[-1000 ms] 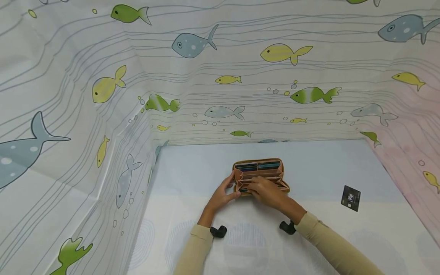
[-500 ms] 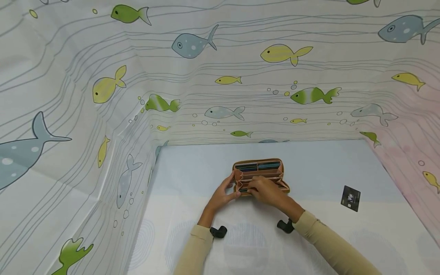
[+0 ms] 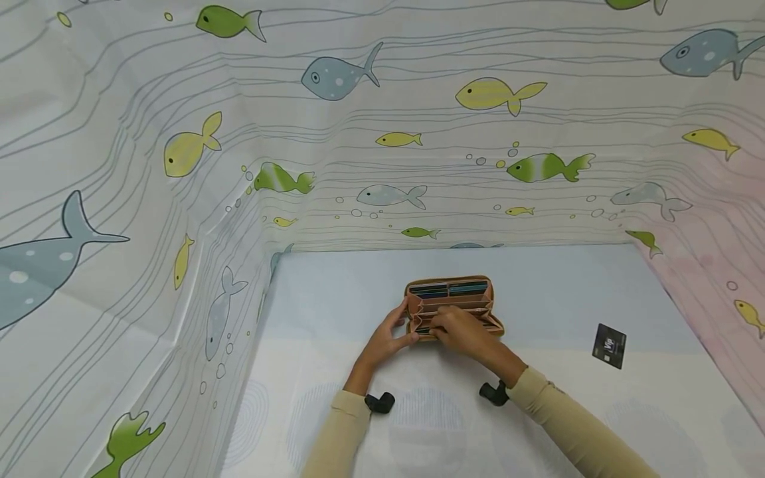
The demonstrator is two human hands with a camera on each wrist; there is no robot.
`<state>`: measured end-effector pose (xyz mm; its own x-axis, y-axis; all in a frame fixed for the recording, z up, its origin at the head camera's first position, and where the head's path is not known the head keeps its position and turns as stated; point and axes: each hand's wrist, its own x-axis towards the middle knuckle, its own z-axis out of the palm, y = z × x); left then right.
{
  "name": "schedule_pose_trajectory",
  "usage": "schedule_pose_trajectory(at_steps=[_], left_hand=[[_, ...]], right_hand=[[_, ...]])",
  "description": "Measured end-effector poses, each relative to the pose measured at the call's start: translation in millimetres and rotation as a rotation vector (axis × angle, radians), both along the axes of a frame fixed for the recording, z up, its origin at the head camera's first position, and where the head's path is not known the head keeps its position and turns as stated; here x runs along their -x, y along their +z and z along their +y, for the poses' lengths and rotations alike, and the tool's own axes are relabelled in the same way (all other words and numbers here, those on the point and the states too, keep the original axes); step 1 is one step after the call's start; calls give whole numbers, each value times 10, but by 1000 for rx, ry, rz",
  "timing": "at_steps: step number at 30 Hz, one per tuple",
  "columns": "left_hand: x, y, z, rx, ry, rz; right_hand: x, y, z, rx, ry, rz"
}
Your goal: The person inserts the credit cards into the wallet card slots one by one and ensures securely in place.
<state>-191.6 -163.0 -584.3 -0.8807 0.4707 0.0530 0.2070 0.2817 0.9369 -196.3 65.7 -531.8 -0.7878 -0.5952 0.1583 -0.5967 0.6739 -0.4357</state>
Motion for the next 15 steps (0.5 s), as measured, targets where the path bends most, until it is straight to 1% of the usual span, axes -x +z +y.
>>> schedule_pose_trajectory(at_steps=[3,6,10,12,15], left_hand=[[-1,2,2,0,-3,0],[43,-154,0,11,-3,6],[101,-386,2,1,28,28],[105,-414,2,-13,46,41],[109,-422,-2,-24,58,47]], right_hand=[[-5,-7,-3,-6,3,23],[-12,-29,-3,-14,-4,49],[-20,-65,-4,-18,-28,78],[-24,-73,-8,-16,-39,83],[-30,-75,-15,-14,-55,84]])
